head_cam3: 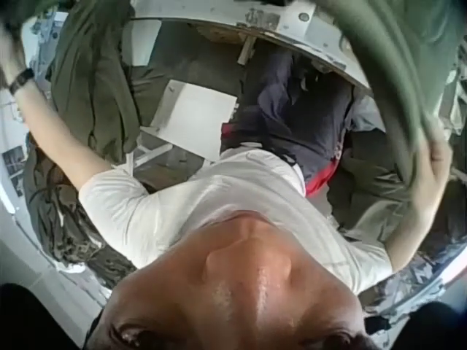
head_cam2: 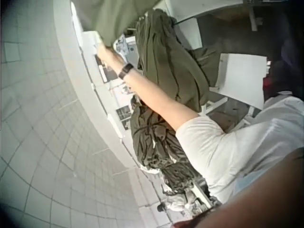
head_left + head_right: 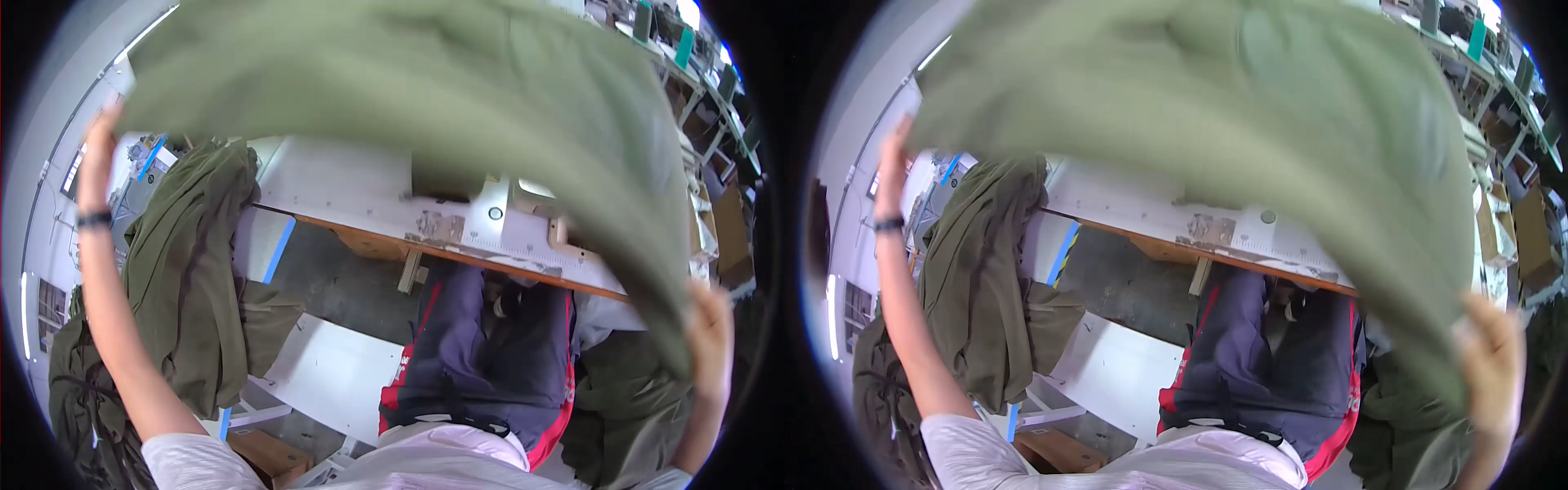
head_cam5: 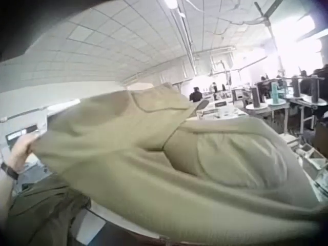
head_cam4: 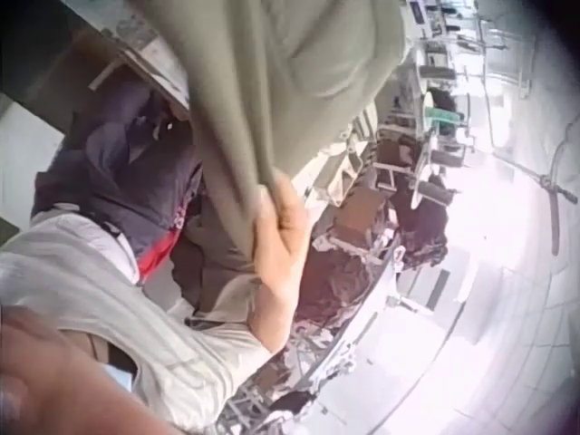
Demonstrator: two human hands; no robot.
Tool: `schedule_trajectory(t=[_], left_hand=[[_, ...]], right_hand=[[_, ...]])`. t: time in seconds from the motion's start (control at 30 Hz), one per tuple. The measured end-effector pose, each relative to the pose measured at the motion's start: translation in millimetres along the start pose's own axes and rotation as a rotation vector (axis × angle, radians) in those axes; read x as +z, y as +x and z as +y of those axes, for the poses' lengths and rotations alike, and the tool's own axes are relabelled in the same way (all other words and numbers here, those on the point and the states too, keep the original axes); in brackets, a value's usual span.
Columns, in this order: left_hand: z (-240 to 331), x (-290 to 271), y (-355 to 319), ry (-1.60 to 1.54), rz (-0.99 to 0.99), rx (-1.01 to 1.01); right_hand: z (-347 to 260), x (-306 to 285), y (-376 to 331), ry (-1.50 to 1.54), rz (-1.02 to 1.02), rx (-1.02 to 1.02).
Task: Operating an industrial sewing machine to stitch together pieces of olive green fabric.
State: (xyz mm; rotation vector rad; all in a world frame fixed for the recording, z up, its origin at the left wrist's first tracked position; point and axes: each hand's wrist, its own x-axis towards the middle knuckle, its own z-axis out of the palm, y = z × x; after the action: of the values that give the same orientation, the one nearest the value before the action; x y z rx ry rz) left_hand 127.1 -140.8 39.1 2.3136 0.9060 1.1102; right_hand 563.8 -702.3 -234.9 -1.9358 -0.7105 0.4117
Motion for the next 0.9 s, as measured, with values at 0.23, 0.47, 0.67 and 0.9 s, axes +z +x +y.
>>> schedule_trajectory(t=[0.23, 0.47, 0.67, 0.9], left_hand=[[-113.5, 225.8, -169.5, 0.632, -0.446, 0.333], [-0.3, 489.9, -154.7, -0.605, -0.530, 0.036], [-34.9, 526.9, -138.5, -1.061, -0.551, -0.404], [-190.2, 422.3, 1.9, -0.971, -0.174, -0.595]], right_hand=[[31.1, 110.3, -95.6, -0.481, -1.013, -0.047], [22.9, 224.6, -9.2, -0.027, -0.294, -0.254], [22.5, 290.4, 47.6, -0.131, 0.122, -0.437], [-22.4, 406.9, 98.9, -0.179, 0.021, -0.635]])
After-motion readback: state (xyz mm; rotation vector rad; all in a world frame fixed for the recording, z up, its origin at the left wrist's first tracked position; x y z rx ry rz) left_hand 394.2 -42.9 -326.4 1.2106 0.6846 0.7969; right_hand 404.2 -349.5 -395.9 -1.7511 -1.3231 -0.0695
